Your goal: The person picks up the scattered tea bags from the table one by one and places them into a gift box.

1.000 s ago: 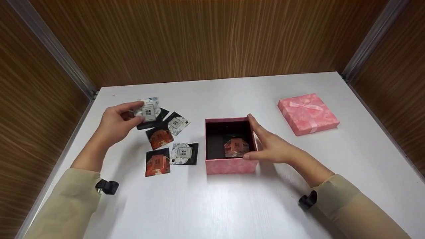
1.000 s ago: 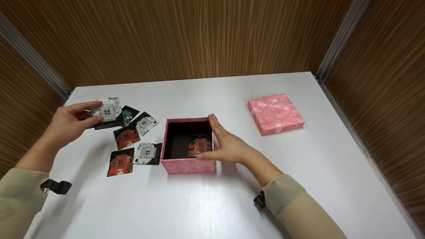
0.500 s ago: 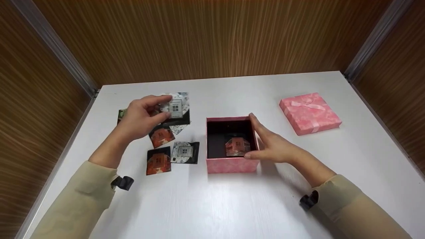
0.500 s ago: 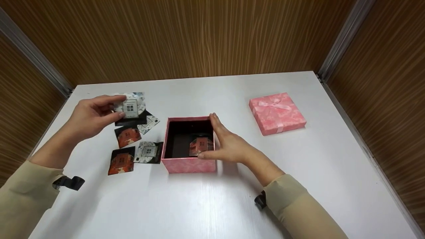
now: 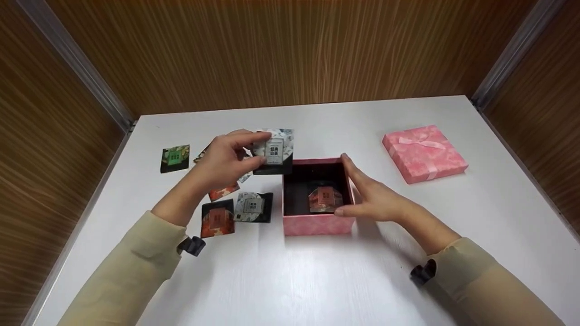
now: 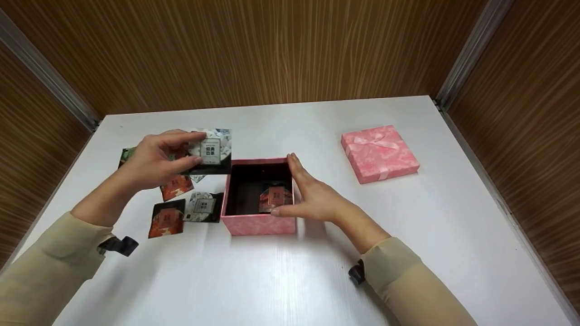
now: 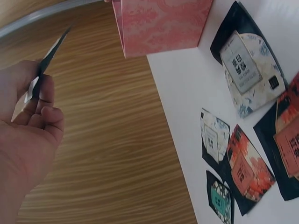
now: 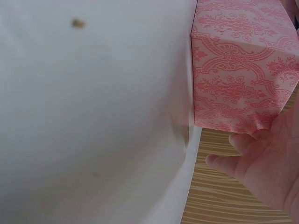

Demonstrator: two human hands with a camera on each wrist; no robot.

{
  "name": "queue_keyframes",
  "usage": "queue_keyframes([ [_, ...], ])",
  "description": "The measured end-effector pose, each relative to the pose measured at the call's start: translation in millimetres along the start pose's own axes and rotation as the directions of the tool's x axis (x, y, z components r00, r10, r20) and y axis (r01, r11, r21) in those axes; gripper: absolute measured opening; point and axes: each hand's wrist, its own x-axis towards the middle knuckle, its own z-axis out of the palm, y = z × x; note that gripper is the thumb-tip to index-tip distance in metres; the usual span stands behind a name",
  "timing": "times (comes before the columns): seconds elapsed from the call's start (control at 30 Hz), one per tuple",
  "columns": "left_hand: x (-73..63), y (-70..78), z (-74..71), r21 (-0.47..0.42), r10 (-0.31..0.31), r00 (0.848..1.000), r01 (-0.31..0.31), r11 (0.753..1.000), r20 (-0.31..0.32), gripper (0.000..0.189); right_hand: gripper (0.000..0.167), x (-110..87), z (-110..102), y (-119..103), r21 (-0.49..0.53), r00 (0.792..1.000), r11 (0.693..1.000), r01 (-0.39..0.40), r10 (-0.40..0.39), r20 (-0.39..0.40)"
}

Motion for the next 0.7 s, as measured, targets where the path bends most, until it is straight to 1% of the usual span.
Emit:
queue_keyframes([
  [0.1,4.9,1.9,8.3,-0.004,0.033,0.999,-0.033,0.999,0.004,0.044,0.129,-0.2,0.1,-0.8,0.018,1.0,1.0,-0.003,0.003,0.002],
  [0.2,9.8,5.4,16.4,-0.025,0.047,0.999,-0.047,0.999,0.014,0.044,0.129,-0.4,-0.5,-0.8,0.015,1.0,1.0,-0.001,0.001,-0.003],
  [0.3,14.7,7.7,23.6,-0.026,0.066,0.997,-0.065,0.998,0.031,0.044,0.129,0.1,-1.6,-1.0,0.008,1.0,1.0,0.005,-0.005,-0.007],
  [0.5,21.7,8.9,37.6,-0.019,0.132,0.989,-0.131,0.991,0.066,0.046,0.129,0.6,-1.6,-0.5,0.014,1.0,1.0,0.013,-0.013,-0.008],
  [0.57,23.1,8.3,42.6,-0.021,0.142,0.987,-0.141,0.99,0.077,0.046,0.128,0.7,-1.1,0.0,0.018,1.0,1.0,0.015,-0.014,-0.009],
  [0.7,24.6,6.4,53.1,-0.022,0.14,0.985,-0.139,0.99,0.104,0.047,0.128,0.0,0.0,0.9,0.021,1.0,1.0,0.01,-0.01,-0.009],
])
